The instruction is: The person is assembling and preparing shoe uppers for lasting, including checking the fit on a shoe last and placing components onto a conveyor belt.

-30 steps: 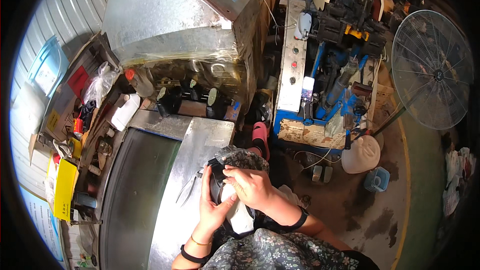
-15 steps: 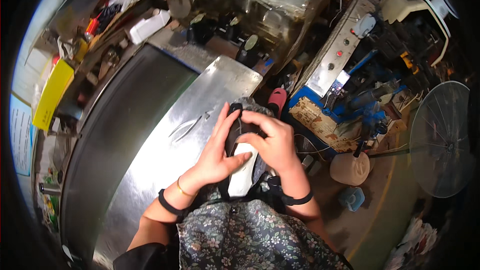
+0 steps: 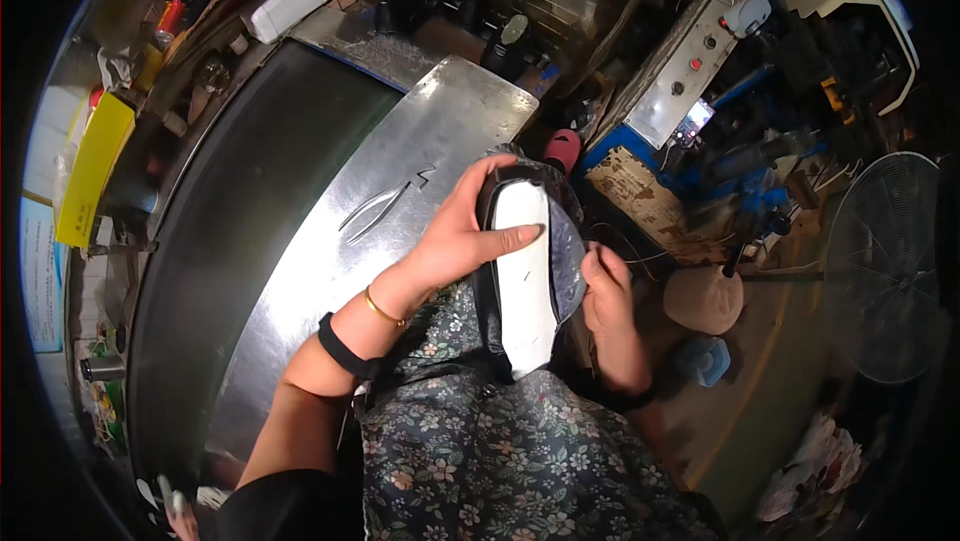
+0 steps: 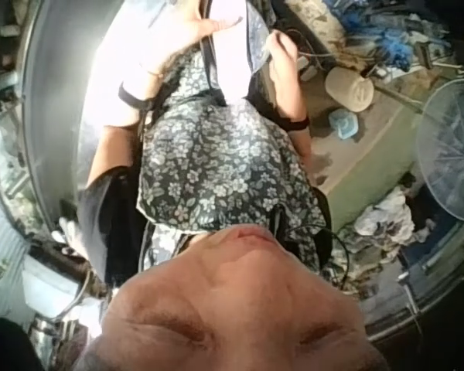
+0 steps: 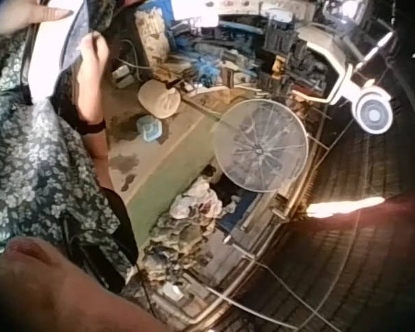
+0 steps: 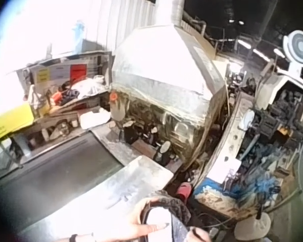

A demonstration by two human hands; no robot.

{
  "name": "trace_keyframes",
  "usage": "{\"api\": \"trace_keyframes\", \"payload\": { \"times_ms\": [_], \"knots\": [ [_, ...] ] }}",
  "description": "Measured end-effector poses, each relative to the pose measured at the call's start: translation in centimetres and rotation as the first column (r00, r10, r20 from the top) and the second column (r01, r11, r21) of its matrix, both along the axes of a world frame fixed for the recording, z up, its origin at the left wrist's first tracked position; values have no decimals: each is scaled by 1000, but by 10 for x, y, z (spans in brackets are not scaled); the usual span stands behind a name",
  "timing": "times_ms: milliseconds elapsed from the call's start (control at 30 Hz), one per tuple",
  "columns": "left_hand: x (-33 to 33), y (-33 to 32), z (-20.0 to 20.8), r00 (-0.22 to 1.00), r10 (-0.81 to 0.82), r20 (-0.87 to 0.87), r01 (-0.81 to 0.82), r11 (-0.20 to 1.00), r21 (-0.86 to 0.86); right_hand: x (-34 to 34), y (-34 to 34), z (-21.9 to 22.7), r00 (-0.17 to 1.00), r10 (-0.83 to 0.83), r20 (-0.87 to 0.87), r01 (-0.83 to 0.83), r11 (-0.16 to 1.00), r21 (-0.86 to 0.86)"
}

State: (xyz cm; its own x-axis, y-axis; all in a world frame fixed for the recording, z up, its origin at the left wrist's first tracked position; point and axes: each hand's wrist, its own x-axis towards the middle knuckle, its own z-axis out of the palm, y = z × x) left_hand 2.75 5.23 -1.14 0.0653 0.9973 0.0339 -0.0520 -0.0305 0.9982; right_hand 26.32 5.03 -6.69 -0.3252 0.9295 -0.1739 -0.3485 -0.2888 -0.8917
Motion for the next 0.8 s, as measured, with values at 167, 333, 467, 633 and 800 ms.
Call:
{"api": "trace_keyframes", "payload": {
  "times_ms": [167,333,467,633,800],
  "knots": [
    [9,-8,-9,992,67,-104,-68,998,-4,-23,-12,-10,939,184,290,-193,981,2],
    [2,3,-13,984,39,-172,-28,998,64,-34,14,23,948,188,-258,-263,919,-295],
    [5,3,-15,993,-1,-121,6,999,48,-14,6,-58,778,222,587,-236,970,-54],
    [3,5,-15,999,31,-9,-31,999,16,-41,9,20,443,-324,836,-504,680,532],
    [4,14,-17,999,34,-7,-34,999,31,-62,18,48,210,-588,781,-493,626,604]
  ]
}}
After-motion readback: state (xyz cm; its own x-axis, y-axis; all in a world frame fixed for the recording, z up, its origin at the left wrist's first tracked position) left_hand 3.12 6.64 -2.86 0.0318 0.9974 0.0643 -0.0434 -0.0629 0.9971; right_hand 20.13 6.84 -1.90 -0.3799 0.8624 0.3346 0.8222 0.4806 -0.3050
